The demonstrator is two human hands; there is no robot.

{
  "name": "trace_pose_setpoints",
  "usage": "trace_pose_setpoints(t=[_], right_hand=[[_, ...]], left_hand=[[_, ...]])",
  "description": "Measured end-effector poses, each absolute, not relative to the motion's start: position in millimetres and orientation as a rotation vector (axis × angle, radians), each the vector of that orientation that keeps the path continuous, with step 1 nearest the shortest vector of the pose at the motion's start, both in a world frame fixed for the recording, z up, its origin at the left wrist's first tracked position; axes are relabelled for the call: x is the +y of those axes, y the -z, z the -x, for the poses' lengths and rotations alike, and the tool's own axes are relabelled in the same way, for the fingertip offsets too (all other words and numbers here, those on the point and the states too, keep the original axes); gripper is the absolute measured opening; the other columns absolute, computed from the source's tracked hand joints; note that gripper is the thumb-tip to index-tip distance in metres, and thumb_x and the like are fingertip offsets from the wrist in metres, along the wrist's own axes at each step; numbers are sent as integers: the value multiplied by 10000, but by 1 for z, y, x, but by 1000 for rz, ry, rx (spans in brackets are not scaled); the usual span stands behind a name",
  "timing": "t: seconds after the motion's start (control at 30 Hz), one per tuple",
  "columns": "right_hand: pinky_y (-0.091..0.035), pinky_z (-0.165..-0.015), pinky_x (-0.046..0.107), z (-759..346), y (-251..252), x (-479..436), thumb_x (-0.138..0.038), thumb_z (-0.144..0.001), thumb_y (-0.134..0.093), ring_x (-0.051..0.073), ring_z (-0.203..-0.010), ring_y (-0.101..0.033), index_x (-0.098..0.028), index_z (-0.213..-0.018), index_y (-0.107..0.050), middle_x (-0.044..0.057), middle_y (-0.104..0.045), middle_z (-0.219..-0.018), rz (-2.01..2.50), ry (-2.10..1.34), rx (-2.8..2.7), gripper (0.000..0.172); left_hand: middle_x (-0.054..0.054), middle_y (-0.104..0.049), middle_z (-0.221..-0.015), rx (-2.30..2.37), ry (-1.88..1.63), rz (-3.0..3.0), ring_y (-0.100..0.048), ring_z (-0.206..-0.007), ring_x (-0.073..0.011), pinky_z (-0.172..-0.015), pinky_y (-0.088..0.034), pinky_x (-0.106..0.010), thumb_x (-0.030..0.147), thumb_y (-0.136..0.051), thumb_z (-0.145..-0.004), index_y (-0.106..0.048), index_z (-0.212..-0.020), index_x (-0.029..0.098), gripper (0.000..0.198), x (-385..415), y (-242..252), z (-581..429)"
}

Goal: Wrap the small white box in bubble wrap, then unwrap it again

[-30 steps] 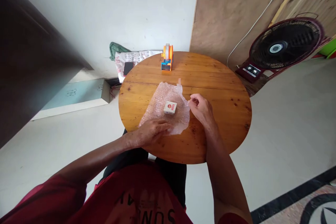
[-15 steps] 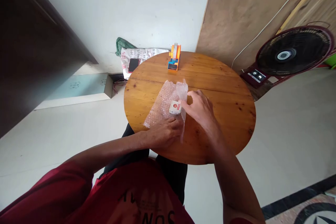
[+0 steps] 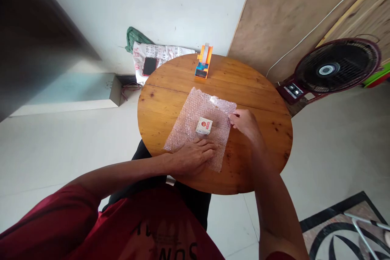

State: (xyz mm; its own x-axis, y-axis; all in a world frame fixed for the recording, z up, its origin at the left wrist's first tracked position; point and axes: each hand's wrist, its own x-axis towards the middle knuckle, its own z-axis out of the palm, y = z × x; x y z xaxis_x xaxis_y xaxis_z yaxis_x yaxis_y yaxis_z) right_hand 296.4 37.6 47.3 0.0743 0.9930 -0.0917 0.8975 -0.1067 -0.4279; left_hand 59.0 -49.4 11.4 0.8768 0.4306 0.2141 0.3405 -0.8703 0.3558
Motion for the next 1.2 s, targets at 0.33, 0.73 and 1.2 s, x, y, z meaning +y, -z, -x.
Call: trace_pose_setpoints(t=[0.33, 0.73, 1.2], right_hand=[[-304, -563, 306, -284, -33, 51, -338, -840, -547, 217, -688, -607, -212, -729, -732, 74, -745, -773, 2254, -78, -1987, 249], [-417, -707, 360, -276, -40, 31, -317, -872, -528, 275, -822, -644, -206, -1059, -706, 114, -745, -953, 2204, 46, -1895, 281], [-413, -837, 433, -252, -55, -5, -308, -990, -394, 309, -963, -603, -214, -993, -759, 124, -734, -1037, 1877, 99, -2416, 376]], left_hand=[[-142, -493, -1522, 539, -342, -2826, -396, -1466, -284, -1245, -245, -437, 234, -464, -974, -470, -1436, 120, 476, -44, -13, -76], [-163, -391, -1601, 482, -283, -2829, -320, -1517, -325, -1259, -191, -527, 328, -467, -997, -493, -1449, 141, 489, -41, -2, -62], [-151, -421, -1581, 500, -419, -2764, -290, -1519, -344, -1253, -157, -560, 312, -502, -964, -554, -1388, 119, 468, -45, 4, -65]])
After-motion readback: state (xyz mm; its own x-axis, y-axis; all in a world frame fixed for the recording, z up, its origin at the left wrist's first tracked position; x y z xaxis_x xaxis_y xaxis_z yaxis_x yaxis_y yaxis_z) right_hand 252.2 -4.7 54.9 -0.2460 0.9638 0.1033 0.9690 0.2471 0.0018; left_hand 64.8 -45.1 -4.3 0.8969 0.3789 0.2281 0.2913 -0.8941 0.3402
